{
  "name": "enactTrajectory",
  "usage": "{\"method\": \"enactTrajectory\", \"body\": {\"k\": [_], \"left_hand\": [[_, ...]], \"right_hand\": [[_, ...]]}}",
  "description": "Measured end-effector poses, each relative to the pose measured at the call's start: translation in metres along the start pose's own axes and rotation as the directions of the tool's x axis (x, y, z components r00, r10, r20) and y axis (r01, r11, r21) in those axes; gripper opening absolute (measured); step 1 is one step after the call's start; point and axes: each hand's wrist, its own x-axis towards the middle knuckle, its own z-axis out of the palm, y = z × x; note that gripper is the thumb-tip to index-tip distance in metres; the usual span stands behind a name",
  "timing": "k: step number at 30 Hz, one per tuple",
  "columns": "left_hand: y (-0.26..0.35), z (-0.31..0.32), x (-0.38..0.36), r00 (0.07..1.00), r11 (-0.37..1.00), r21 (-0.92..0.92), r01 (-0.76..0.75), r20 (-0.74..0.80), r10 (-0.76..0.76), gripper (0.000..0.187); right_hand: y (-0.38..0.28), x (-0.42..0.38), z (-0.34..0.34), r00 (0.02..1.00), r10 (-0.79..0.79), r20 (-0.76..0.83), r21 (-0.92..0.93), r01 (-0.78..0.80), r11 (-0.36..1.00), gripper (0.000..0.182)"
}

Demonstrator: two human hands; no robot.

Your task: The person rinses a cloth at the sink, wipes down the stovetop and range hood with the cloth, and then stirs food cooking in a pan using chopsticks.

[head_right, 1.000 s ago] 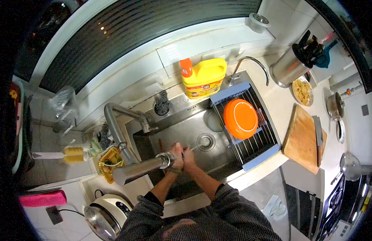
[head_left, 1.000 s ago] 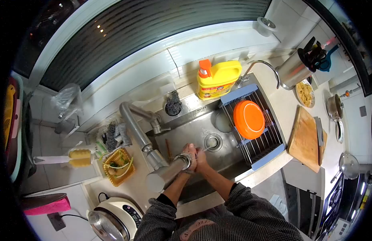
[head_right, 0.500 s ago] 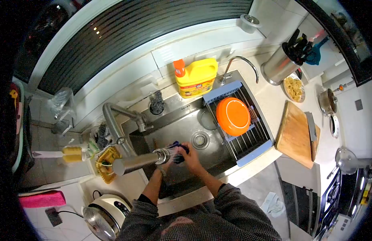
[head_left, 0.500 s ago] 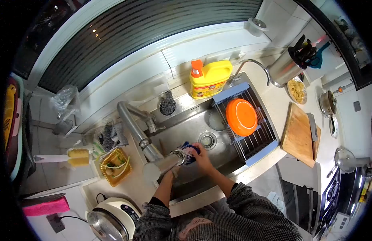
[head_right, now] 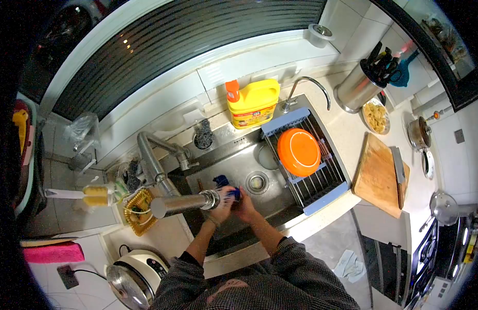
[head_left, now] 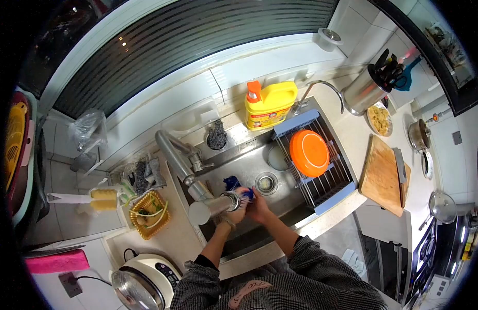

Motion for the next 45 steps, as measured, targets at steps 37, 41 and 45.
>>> {"method": "enactTrajectory", "body": {"k": [37,41,45], "left_hand": [[-0.052,0.028,-0.004,0.986,0.947,0.323,0.001,0.160,-0.056,0.027],[-0.024,0.030,0.008,0.795,0.810,-0.280,0.515,-0.197,-0.574,0.027],[0.013,0.050,-0.018,0.951,0.917,0.385,0.102,-0.308,0.024,0.029]], "right_hand": [[0.034,0.022,0.001,0.987,-0.159,-0.006,-0.002,0.159,0.987,0.041],[0.027,0.010,0.016,0.988,-0.140,-0.061,-0.063,0.136,0.989,0.041],[0.013,0.043,-0.032,0.896,-0.132,0.424,0.099,0.099,0.990,0.043]]}}
